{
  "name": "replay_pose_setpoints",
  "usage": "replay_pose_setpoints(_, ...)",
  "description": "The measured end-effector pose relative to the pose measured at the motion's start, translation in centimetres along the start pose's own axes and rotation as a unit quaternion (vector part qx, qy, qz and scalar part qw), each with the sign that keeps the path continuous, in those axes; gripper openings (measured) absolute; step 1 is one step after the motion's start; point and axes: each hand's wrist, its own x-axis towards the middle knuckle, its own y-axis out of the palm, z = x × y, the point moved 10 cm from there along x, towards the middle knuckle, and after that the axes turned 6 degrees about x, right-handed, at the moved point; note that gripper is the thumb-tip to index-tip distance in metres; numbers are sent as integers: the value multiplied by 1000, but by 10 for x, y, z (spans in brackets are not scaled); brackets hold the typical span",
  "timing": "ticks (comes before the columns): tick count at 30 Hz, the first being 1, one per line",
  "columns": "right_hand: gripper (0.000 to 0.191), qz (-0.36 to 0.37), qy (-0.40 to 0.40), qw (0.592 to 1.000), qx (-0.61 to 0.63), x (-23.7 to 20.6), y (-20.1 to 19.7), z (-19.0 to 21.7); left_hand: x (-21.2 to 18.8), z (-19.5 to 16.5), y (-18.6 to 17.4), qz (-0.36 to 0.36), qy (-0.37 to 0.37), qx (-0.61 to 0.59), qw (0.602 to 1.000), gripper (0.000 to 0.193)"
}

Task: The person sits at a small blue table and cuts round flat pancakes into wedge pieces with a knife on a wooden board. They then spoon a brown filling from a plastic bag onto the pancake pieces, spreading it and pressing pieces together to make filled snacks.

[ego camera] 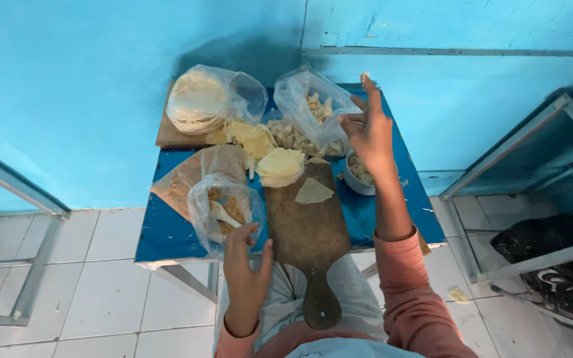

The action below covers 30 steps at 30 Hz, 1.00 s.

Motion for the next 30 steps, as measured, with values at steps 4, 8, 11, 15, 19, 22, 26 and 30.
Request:
replay_pose_setpoints(4, 63, 88, -23, 990, -108, -46, 34, 8, 0, 2, -2, -3, -5, 4, 1000, 33)
replay_pose_setpoints(8, 64, 224, 38, 959, -171, -112, 63, -5, -2, 7, 4, 14, -16, 6, 1000, 28)
replay_pose_setpoints(11, 64, 239, 28, 961, -136, -132, 68, -5, -3, 9, 13, 28, -17, 4, 999, 27)
replay_pose_setpoints(15, 56, 227, -39, 961, -153, -135, 72, 0, -6, 6, 23, 46, 2, 5, 999, 23)
replay_pose_setpoints(19, 55, 214, -46, 966, -140, -131, 74, -2, -7, 4, 28, 63, 8, 1, 998, 22)
replay_pose_setpoints(22, 50, 130, -36, 988, -73, -125, 56, 5, -6, 1, 23, 51, 14, 6, 999, 21)
replay_pose_setpoints(26, 48, 190, -67, 976, -83, -145, 59, 33, -5, 4, 6, 22, -8, 21, 1000, 21)
replay_pose_setpoints(30, 47, 296, -86, 946, -98, -173, 77, 62, -4, 7, -23, -25, -13, 34, 999, 20)
